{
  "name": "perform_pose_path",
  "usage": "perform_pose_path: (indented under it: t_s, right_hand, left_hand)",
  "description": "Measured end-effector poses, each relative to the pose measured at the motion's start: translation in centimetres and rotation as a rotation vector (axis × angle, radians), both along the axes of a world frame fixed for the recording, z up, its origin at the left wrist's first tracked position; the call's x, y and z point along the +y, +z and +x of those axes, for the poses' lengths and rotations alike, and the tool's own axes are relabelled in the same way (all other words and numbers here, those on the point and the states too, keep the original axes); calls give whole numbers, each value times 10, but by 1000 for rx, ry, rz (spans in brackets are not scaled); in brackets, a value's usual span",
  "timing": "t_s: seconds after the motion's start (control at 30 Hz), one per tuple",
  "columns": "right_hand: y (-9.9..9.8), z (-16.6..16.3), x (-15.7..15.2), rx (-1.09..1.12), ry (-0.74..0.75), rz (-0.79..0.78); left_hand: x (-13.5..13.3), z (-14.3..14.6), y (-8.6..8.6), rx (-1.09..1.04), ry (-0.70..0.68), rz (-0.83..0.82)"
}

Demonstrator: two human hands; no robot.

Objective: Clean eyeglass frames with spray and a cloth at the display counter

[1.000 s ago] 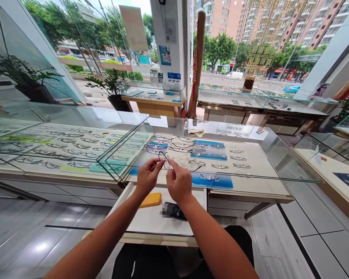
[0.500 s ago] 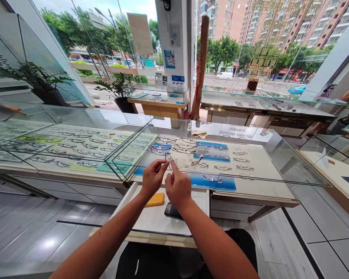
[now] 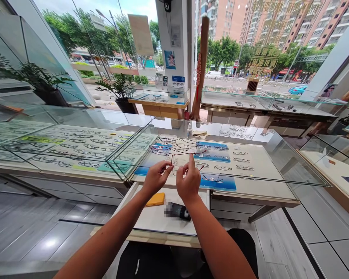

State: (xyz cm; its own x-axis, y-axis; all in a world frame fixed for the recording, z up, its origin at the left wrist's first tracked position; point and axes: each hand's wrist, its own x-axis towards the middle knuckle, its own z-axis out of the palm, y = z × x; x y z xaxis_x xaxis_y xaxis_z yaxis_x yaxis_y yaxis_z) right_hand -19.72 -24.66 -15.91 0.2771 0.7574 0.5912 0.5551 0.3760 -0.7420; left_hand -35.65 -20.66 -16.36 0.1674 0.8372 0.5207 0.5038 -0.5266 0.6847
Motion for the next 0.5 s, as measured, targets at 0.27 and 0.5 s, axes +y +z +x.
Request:
perform_pose_path:
  t_s: [0.27, 0.5]
  right_hand:
    - [-4, -2, 5, -139, 100, -46]
    - [5, 2, 4, -108, 202, 17]
  left_hand:
    - [4, -4, -1, -225, -18, -69]
    - [6, -2, 6, -385, -165, -254]
